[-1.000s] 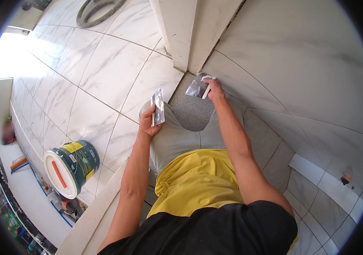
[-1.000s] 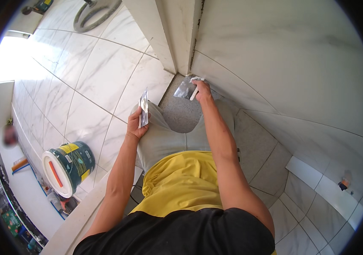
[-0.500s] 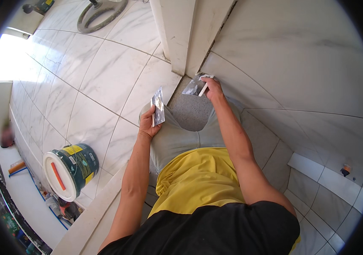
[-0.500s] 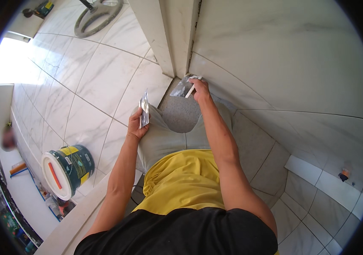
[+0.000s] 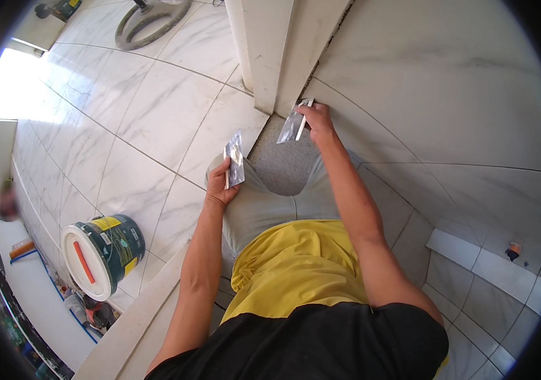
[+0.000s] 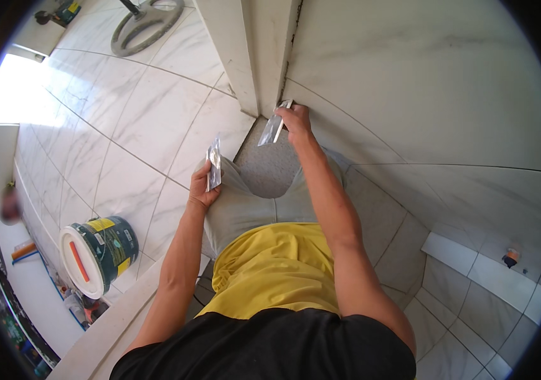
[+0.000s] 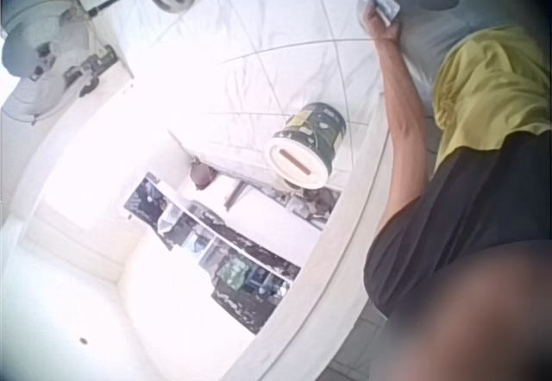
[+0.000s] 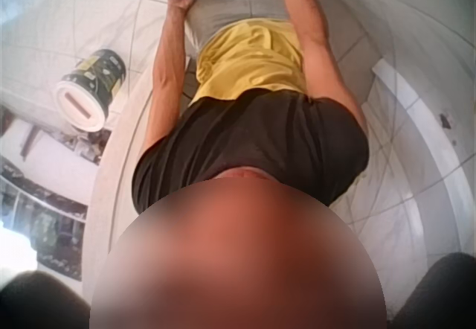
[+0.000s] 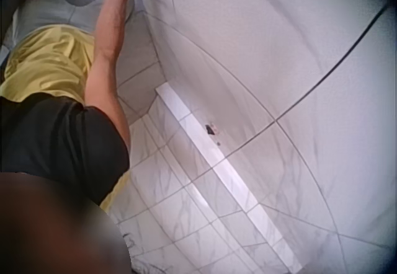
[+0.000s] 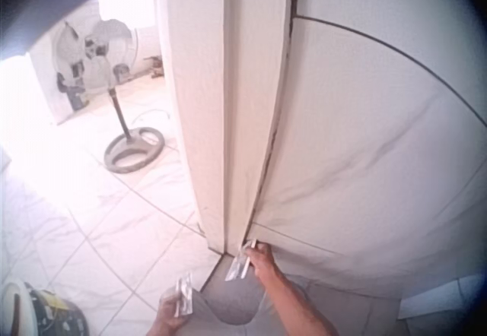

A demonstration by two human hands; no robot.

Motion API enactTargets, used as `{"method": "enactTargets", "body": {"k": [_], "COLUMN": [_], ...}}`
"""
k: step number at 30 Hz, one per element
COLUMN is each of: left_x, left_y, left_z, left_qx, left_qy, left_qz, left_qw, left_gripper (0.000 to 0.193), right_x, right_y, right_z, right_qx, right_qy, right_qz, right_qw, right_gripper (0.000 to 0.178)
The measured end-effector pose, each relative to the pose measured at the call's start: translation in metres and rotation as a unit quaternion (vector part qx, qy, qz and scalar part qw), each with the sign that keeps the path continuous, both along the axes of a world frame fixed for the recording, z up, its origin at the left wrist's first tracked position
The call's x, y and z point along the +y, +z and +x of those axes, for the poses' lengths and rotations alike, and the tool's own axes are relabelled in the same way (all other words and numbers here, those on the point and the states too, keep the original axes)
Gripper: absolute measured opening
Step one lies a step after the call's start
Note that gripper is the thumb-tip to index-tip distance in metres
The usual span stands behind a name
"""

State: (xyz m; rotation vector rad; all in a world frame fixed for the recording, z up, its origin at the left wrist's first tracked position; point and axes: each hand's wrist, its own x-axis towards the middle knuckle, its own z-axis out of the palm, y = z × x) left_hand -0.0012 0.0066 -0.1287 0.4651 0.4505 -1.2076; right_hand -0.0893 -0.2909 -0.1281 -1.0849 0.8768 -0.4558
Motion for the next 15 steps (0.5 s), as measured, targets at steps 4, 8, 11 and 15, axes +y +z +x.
{"method": "enactTargets", "body": {"k": [4, 8, 11, 15], "left_x": [0.015, 0.01, 0.008, 0.006], "left_y": [-0.003, 0.001, 0.0, -0.001], "left_z": [0.003, 0.004, 0.004, 0.003], "left_qx": [0.007, 0.019, 0.018, 0.012], "left_qy": [0.017, 0.01, 0.006, 0.003], "left_qz": [0.02, 0.0, 0.007, 0.019], "left_qw": [1.0, 1.0, 1.0, 1.0], "left_gripper": [0.021, 0.021, 0.021, 0.02], "right_x": [0.021, 0.021, 0.015, 0.009], "right_y": [0.037, -0.002, -0.048, -0.101], "right_z": [-0.026, -0.058, -0.054, -0.038], "right_qx": [0.003, 0.004, -0.023, 0.026], "right_qy": [-0.036, -0.085, -0.101, -0.098], "right_qz": [0.031, 0.191, 0.246, 0.234], "right_qw": [0.999, 0.978, 0.964, 0.967], "right_gripper": [0.019, 0.021, 0.02, 0.017]}}
